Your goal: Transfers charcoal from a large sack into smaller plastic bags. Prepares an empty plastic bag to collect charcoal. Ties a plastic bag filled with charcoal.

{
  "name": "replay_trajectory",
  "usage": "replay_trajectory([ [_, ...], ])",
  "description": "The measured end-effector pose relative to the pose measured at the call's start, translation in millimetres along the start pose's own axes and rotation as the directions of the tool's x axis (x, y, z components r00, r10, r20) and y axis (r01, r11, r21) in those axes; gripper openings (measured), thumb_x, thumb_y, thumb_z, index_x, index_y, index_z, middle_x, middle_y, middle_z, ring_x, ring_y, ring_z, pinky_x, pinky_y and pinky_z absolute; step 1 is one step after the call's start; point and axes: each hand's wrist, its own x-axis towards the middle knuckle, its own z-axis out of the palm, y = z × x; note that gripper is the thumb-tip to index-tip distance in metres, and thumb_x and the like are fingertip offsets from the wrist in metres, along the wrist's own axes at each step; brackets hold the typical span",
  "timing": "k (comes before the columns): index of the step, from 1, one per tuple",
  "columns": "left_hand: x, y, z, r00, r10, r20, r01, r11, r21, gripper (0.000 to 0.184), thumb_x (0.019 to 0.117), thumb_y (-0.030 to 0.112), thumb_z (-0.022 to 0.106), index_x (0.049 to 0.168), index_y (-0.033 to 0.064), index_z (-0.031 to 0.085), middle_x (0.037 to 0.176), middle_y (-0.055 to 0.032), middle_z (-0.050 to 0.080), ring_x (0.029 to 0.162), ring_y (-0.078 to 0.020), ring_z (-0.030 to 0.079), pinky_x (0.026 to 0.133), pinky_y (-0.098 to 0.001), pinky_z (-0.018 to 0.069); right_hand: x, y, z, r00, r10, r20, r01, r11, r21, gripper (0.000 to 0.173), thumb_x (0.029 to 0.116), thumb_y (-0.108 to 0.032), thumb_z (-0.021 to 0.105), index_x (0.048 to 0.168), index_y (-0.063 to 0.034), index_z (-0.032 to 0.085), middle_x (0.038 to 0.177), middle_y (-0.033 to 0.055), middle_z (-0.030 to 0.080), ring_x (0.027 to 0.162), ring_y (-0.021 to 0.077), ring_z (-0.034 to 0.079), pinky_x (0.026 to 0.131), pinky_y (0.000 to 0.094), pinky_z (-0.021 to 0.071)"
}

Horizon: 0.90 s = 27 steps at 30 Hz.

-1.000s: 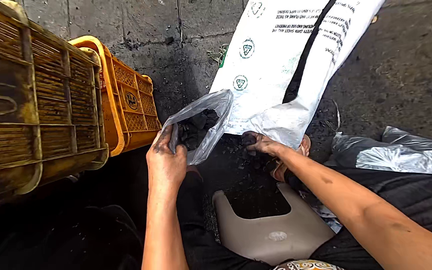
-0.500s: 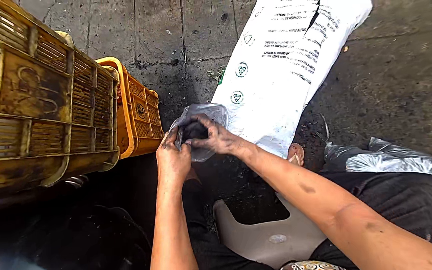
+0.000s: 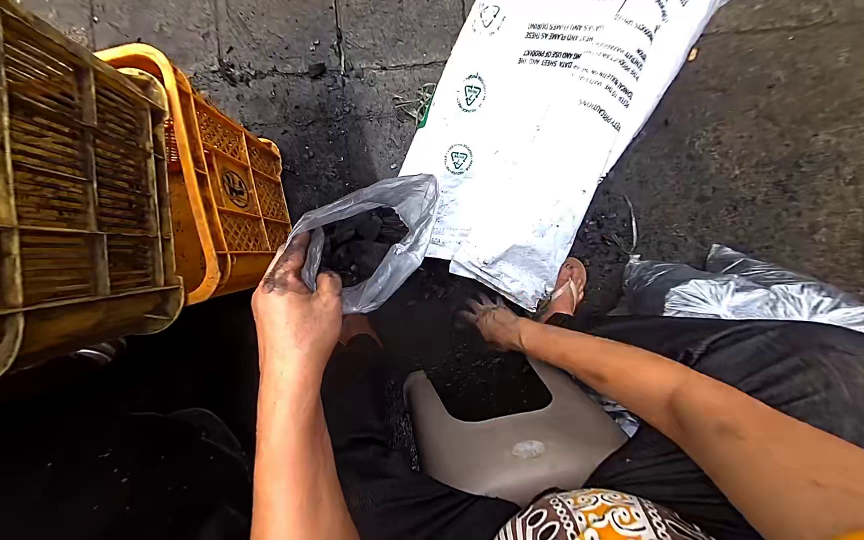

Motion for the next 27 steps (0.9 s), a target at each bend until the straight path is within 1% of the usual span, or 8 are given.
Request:
replay_trajectory([
  [3, -1, -2, 0, 1.0, -0.024, -0.008, 0.024, 1.0, 0.016, 0.05, 0.0884, -0.003, 0.058, 0.137, 0.0056, 0.063, 0.127, -0.0136, 0.069, 0.106, -0.0158, 0.068, 0.088, -0.0383, 0.0531, 6, 51, 33, 0.997, -0.075, -0.032, 0.069, 0.984, -0.165, 0.08, 0.0878, 0.015, 0.06, 0.16, -0.0063, 0.034, 0.171, 0.0224, 0.01, 0.156, 0.0489, 0.01, 0.122, 0.0636, 0.0185],
  [5, -1, -1, 1, 1.0, -0.023, 0.009, 0.023, 0.999, 0.036, 0.05, 0.0886, -0.001, 0.058, 0.138, 0.007, 0.063, 0.128, -0.012, 0.069, 0.105, -0.013, 0.068, 0.087, -0.0353, 0.0538, 4, 80, 30, 0.995, -0.094, -0.042, 0.088, 0.986, -0.141, 0.095, 0.0783, 0.017, 0.069, 0.162, -0.0068, 0.029, 0.171, 0.0212, 0.006, 0.156, 0.0452, 0.013, 0.124, 0.0567, 0.0209],
  [7, -1, 1, 1, 1.0, -0.015, 0.019, 0.014, 0.999, 0.045, 0.05, 0.0886, 0.0, 0.059, 0.137, 0.0076, 0.063, 0.128, -0.011, 0.068, 0.104, -0.0098, 0.067, 0.086, -0.0311, 0.0536, 4, 93, 17, 0.999, -0.048, 0.003, 0.048, 0.991, -0.122, 0.1, 0.0816, 0.007, 0.074, 0.164, -0.0103, 0.021, 0.171, 0.0218, 0.002, 0.157, 0.0439, 0.012, 0.124, 0.0552, 0.0206],
  [16, -3, 4, 5, 0.997, 0.072, 0.015, -0.072, 0.996, 0.048, 0.051, 0.0849, 0.004, 0.059, 0.135, 0.0053, 0.064, 0.126, -0.0107, 0.069, 0.104, -0.0007, 0.066, 0.086, -0.0199, 0.0515, 28, 70, -4, 0.944, 0.177, -0.278, -0.096, 0.955, 0.282, 0.066, 0.1042, -0.018, 0.058, 0.161, -0.0016, 0.028, 0.163, 0.027, 0.03, 0.152, 0.0389, 0.032, 0.125, 0.0479, 0.0242],
  [18, -4, 2, 4, 0.997, 0.071, 0.016, -0.072, 0.997, 0.039, 0.05, 0.0851, 0.004, 0.058, 0.135, 0.0057, 0.064, 0.126, -0.0093, 0.069, 0.103, 0.001, 0.065, 0.084, -0.0181, 0.0517, 33, 58, -5, 0.899, 0.241, -0.365, -0.107, 0.93, 0.35, 0.077, 0.098, -0.023, 0.07, 0.16, -0.0046, 0.029, 0.162, 0.0297, 0.03, 0.149, 0.0428, 0.035, 0.122, 0.0518, 0.0292],
  [22, -4, 0, 4, 0.997, 0.071, 0.014, -0.071, 0.997, 0.008, 0.05, 0.0848, 0.003, 0.059, 0.135, 0.0041, 0.064, 0.128, -0.0096, 0.069, 0.106, 0.0029, 0.065, 0.086, -0.0158, 0.0512, 44, 58, 7, 0.917, 0.279, -0.285, -0.168, 0.919, 0.357, 0.113, 0.0823, -0.013, 0.085, 0.166, -0.0157, 0.01, 0.171, 0.0239, 0.005, 0.155, 0.0427, 0.02, 0.123, 0.0536, 0.0273],
  [25, -3, -2, 1, 0.999, 0.043, -0.017, -0.042, 0.999, 0.009, 0.05, 0.0837, 0.004, 0.059, 0.134, 0.003, 0.064, 0.127, -0.0102, 0.069, 0.106, 0.0044, 0.064, 0.086, -0.0138, 0.0502, 21, 42, 21, 0.934, 0.349, -0.08, -0.316, 0.908, 0.275, 0.074, 0.1018, -0.023, 0.062, 0.161, 0.0004, 0.024, 0.16, 0.0287, 0.034, 0.15, 0.042, 0.035, 0.121, 0.0577, 0.0272],
  [27, -2, -3, 0, 0.999, 0.037, -0.033, -0.036, 0.999, 0.013, 0.05, 0.0834, 0.005, 0.059, 0.133, 0.003, 0.065, 0.126, -0.0109, 0.069, 0.104, 0.0045, 0.064, 0.084, -0.0138, 0.0496, 11, 39, 22, 0.927, 0.374, 0.02, -0.369, 0.904, 0.216, 0.06, 0.1085, -0.031, 0.049, 0.154, 0.005, 0.036, 0.156, 0.0285, 0.041, 0.149, 0.0414, 0.037, 0.121, 0.0592, 0.0268],
])
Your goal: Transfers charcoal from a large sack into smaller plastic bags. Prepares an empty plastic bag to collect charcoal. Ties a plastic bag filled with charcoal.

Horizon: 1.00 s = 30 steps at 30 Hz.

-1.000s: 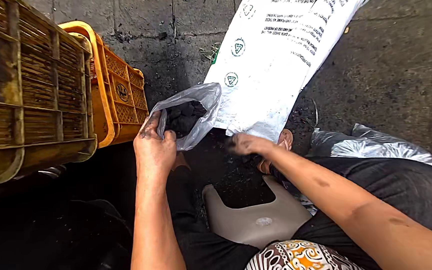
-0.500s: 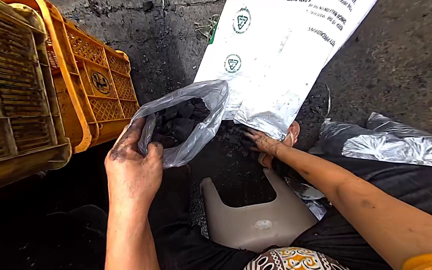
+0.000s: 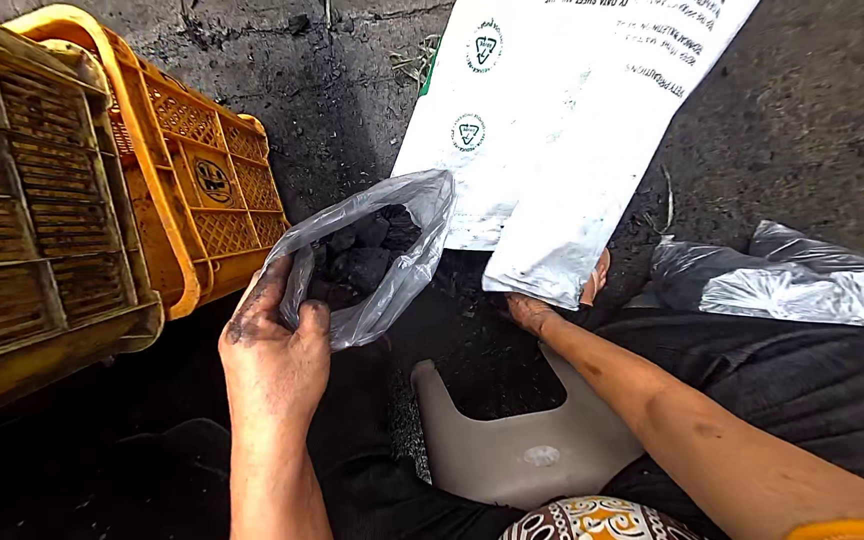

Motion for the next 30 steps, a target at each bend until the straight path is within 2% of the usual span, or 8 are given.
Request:
replay_trajectory([
  [6, -1, 0, -2, 1.0, 0.01, -0.003, -0.01, 1.0, 0.01, 0.049, 0.0846, 0.002, 0.057, 0.133, 0.0018, 0.065, 0.127, -0.0118, 0.069, 0.107, 0.0029, 0.064, 0.088, -0.0149, 0.0496, 18, 7, 8, 0.999, -0.042, -0.025, 0.043, 0.998, 0.046, 0.058, 0.1089, -0.035, 0.047, 0.154, 0.0013, 0.039, 0.157, 0.0254, 0.042, 0.149, 0.0378, 0.037, 0.123, 0.0549, 0.0258],
  [11, 2, 4, 1, 0.999, 0.033, 0.008, -0.033, 0.999, -0.001, 0.05, 0.084, 0.002, 0.059, 0.133, 0.0022, 0.065, 0.125, -0.0118, 0.069, 0.104, 0.0016, 0.065, 0.084, -0.0164, 0.0507, 14, 7, -17, 0.988, -0.153, -0.013, 0.153, 0.983, 0.106, 0.065, 0.1017, -0.013, 0.06, 0.159, -0.002, 0.032, 0.159, 0.0283, 0.036, 0.149, 0.0422, 0.035, 0.122, 0.0554, 0.0266],
  [15, 4, 9, 5, 0.999, 0.019, 0.035, -0.019, 1.0, 0.014, 0.049, 0.0861, -0.002, 0.061, 0.135, 0.0008, 0.063, 0.125, -0.0153, 0.07, 0.107, -0.009, 0.067, 0.089, -0.0271, 0.0516, 10, 2, -40, 0.981, -0.179, -0.075, 0.191, 0.957, 0.218, 0.067, 0.1009, -0.024, 0.065, 0.158, -0.0051, 0.035, 0.153, 0.0265, 0.046, 0.144, 0.0409, 0.043, 0.119, 0.0581, 0.0314],
  [20, 7, 22, 8, 0.992, -0.023, 0.121, 0.02, 0.999, 0.026, 0.05, 0.089, -0.005, 0.062, 0.138, -0.002, 0.06, 0.133, -0.0204, 0.065, 0.122, -0.0227, 0.063, 0.103, -0.0394, 0.0476, -66, -31, -84, 0.932, -0.295, -0.211, 0.341, 0.516, 0.786, 0.046, 0.1022, -0.008, 0.059, 0.146, 0.0004, 0.046, 0.134, 0.0174, 0.059, 0.116, 0.0173, 0.06, 0.102, 0.0334, 0.0476],
  [22, 5, 28, 9, 0.989, -0.003, 0.147, 0.0, 1.0, 0.021, 0.047, 0.0902, -0.005, 0.061, 0.138, -0.0038, 0.06, 0.134, -0.021, 0.064, 0.125, -0.0248, 0.061, 0.107, -0.0399, 0.0454, -111, -40, -106, 0.877, -0.375, -0.3, 0.401, 0.228, 0.887, 0.039, 0.1021, -0.008, 0.056, 0.14, -0.0024, 0.046, 0.112, 0.0049, 0.062, 0.094, 0.0071, 0.063, 0.084, 0.0259, 0.0543],
  [26, -3, 40, 9, 0.986, 0.059, 0.156, -0.052, 0.998, -0.047, 0.048, 0.0888, -0.006, 0.06, 0.137, -0.0055, 0.06, 0.138, -0.0222, 0.062, 0.131, -0.0266, 0.058, 0.112, -0.0403, 0.0421, -182, -70, -153, 0.641, -0.525, -0.559, 0.58, -0.145, 0.801, 0.046, 0.0845, -0.021, 0.07, 0.125, -0.0107, 0.051, 0.098, -0.0056, 0.069, 0.085, 0.0057, 0.068, 0.079, 0.0261, 0.0588],
  [28, -8, 45, 6, 0.985, 0.064, 0.158, -0.049, 0.994, -0.098, 0.048, 0.0891, -0.006, 0.061, 0.137, -0.0069, 0.059, 0.139, -0.024, 0.06, 0.133, -0.0291, 0.056, 0.113, -0.0425, 0.0406, -200, -99, -162, 0.534, -0.53, -0.659, 0.733, -0.098, 0.673, 0.047, 0.0877, -0.015, 0.067, 0.13, -0.0042, 0.051, 0.105, -0.0002, 0.068, 0.092, 0.0069, 0.067, 0.084, 0.027, 0.0573],
  [30, -12, 50, 2, 0.987, 0.06, 0.152, -0.037, 0.988, -0.15, 0.048, 0.0896, -0.006, 0.062, 0.137, -0.0063, 0.059, 0.138, -0.0234, 0.061, 0.132, -0.0282, 0.057, 0.113, -0.0428, 0.0415, -207, -125, -165, 0.463, -0.584, -0.667, 0.876, 0.188, 0.444, 0.056, 0.0907, -0.007, 0.07, 0.142, 0.0056, 0.051, 0.133, 0.0174, 0.062, 0.119, 0.0184, 0.061, 0.104, 0.0344, 0.049],
])
